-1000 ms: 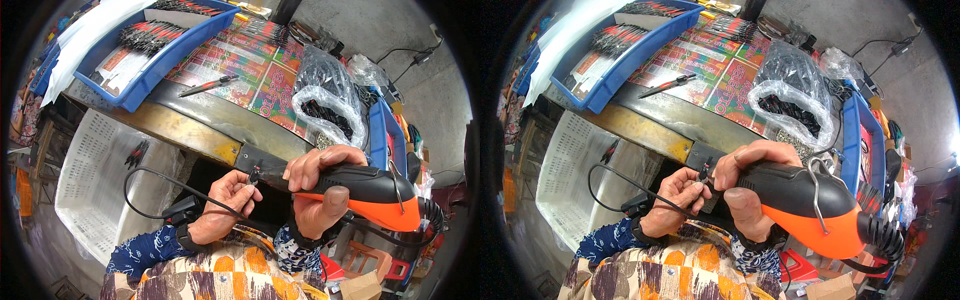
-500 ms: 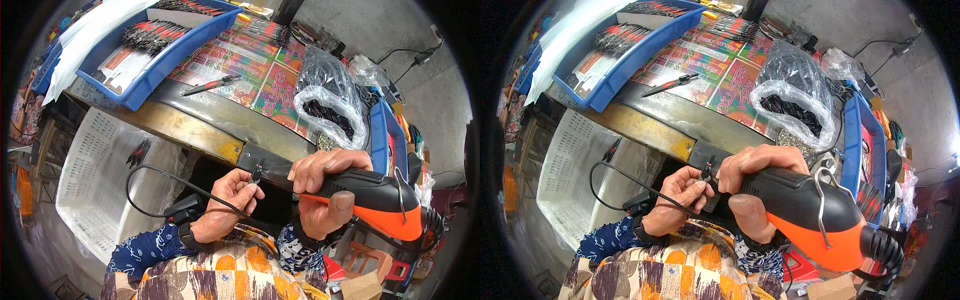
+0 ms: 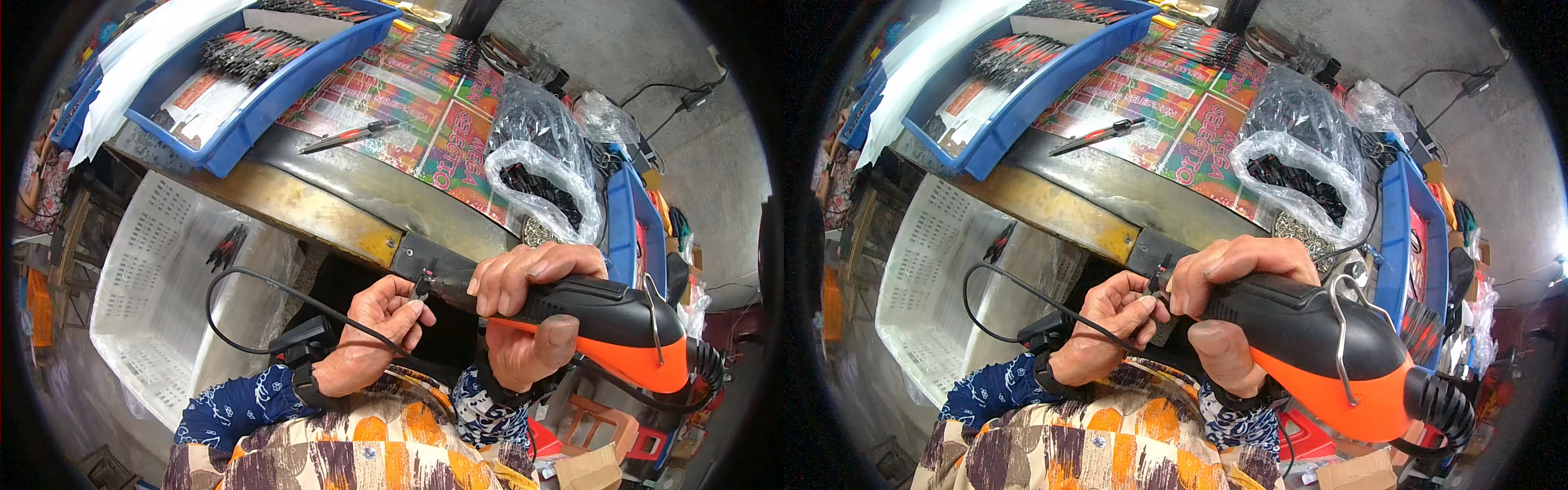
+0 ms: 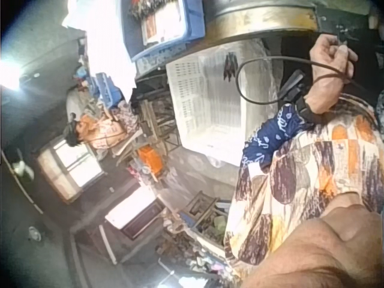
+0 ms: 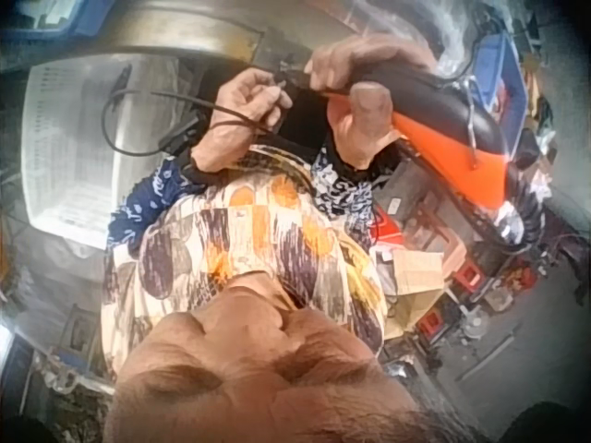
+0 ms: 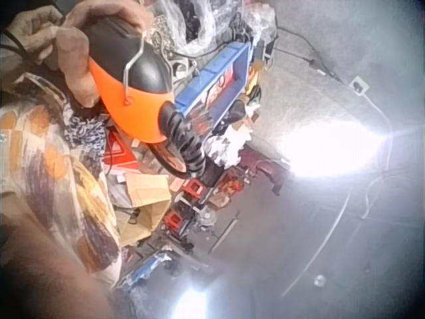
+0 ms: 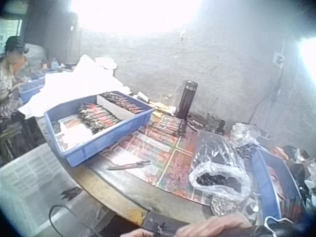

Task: The person uses a hot glue gun to attach small metal components to black cylindrical objects, then places the finished items on the table. The person repeats this process multiple times, handling the glue gun and components with both hands.

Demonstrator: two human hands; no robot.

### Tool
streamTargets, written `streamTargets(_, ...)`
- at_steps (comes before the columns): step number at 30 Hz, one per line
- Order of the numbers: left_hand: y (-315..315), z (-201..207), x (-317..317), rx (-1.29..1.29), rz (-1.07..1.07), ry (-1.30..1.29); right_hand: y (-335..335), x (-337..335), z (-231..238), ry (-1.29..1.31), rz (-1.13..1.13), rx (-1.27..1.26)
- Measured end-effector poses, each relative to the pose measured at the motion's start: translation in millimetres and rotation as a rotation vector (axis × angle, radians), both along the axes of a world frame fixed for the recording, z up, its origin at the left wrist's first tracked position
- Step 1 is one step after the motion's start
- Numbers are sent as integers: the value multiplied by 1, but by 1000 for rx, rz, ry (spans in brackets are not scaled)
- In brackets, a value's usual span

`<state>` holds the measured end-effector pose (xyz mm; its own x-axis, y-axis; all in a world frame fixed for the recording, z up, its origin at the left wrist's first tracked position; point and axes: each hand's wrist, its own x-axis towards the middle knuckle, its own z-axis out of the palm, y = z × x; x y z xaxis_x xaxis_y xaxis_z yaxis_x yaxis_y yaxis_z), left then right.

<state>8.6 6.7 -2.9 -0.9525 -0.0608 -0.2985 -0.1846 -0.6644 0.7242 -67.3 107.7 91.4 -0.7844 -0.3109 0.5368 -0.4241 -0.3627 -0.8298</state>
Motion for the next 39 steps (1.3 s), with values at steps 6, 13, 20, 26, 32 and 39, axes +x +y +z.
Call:
streamTargets(6,0,0,0,1,3,11,-1,0,0,-1,2,-3)
streamTargets(13,0,0,0,-8,4,10,-1,0,0,11,29,6)
streamTargets(20,2,-2,0,-2,17,23,-4,0,1,15,56,32)
streamTargets(26,2,-2,0,2,16,11,-4,4,3,-26,-6,32)
streamTargets(32,2,-2,0,13,20,13,-3,-1,2,23,31,25)
streamTargets(39,2,-2,0,0,16,12,-3,-1,4,23,8,22)
